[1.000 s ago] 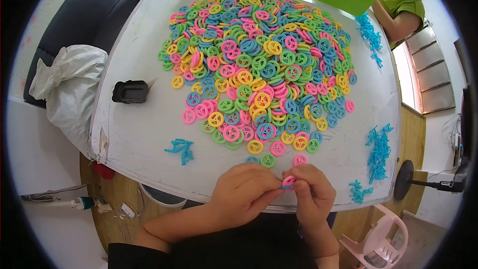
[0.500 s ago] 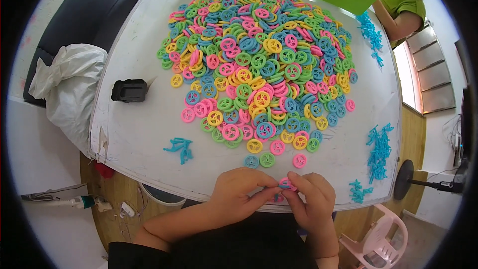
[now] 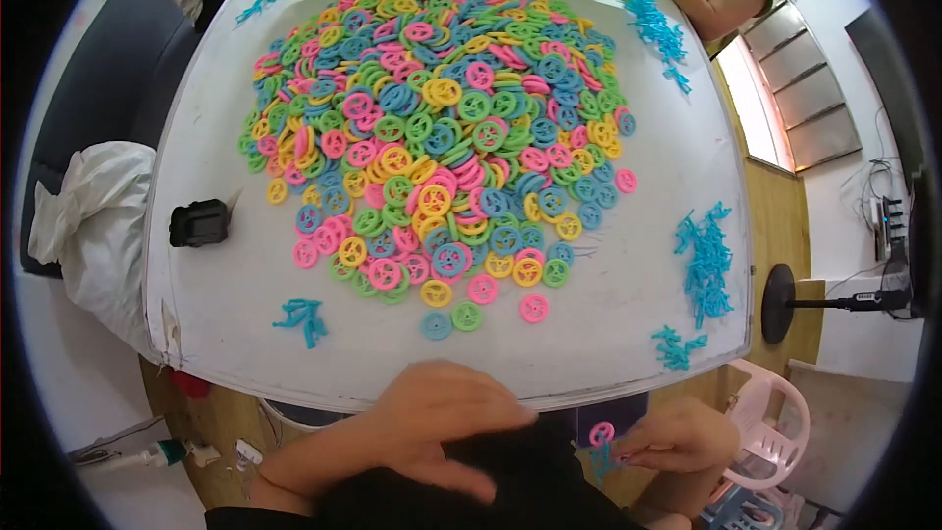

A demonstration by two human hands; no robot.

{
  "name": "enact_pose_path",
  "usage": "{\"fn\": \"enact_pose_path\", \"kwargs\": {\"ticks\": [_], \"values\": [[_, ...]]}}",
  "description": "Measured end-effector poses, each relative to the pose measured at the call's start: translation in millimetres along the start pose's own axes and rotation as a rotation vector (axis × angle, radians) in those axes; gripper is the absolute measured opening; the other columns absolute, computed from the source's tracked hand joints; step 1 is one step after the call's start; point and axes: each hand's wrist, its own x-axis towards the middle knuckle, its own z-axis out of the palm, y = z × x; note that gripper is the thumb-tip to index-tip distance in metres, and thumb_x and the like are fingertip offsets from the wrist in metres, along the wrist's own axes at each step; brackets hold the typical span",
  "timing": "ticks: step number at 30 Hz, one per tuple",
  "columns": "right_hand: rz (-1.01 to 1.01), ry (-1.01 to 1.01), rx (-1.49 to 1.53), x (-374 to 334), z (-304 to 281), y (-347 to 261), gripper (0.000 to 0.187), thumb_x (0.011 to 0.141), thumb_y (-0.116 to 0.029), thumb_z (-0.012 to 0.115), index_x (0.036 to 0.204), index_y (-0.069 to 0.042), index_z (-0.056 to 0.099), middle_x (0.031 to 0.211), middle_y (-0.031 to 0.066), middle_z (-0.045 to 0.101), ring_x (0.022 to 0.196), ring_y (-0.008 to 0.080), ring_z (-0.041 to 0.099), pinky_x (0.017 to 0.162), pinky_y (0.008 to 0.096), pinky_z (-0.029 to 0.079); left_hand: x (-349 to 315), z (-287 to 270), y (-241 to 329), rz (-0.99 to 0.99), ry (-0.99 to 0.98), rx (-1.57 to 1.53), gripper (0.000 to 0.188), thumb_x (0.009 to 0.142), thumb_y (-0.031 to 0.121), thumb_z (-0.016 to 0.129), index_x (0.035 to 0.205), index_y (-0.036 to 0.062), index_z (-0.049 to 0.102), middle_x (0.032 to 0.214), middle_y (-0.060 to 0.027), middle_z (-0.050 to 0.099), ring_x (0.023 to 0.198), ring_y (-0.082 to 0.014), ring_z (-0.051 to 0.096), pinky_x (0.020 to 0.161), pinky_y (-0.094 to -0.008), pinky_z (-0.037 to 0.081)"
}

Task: Sorting small colorful plastic gear-shaped components on a white table in a workshop.

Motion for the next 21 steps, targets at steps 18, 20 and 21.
{"fn": "enact_pose_path", "kwargs": {"ticks": [18,20,21], "values": [[0.309,0.703,-0.636,-43.7,-24.9,33.6,0.074,0.084,-0.029,0.081,0.148,-0.005,0.051,0.125,0.0199,0.066,0.116,0.0382,0.063,0.100,0.0457,0.050,10.9,10.9,-11.7,-0.155,0.152,0.632,0.023,0.077,0.005,0.080,0.099,0.0088,0.074,0.092,-0.0063,0.072,0.086,-0.0279,0.069,0.076,-0.0386,0.053],[0.338,0.959,-0.860,-20.4,-66.5,65.4,0.096,0.079,-0.038,0.083,0.158,-0.005,0.038,0.157,0.0238,0.039,0.146,0.0416,0.038,0.118,0.0506,0.032,8.4,13.8,-8.5,-0.150,0.155,0.615,0.023,0.077,0.005,0.081,0.099,0.0091,0.074,0.092,-0.0060,0.072,0.086,-0.0279,0.069,0.076,-0.0388,0.053],[0.381,0.988,-0.850,-14.5,-79.6,78.9,0.106,0.078,-0.047,0.084,0.161,-0.008,0.032,0.169,0.0230,0.022,0.155,0.0440,0.022,0.123,0.0546,0.022,8.1,13.4,-7.8,-0.154,0.158,0.595,0.023,0.077,0.005,0.081,0.098,0.0094,0.074,0.092,-0.0058,0.071,0.086,-0.0280,0.069,0.077,-0.0390,0.053]]}}
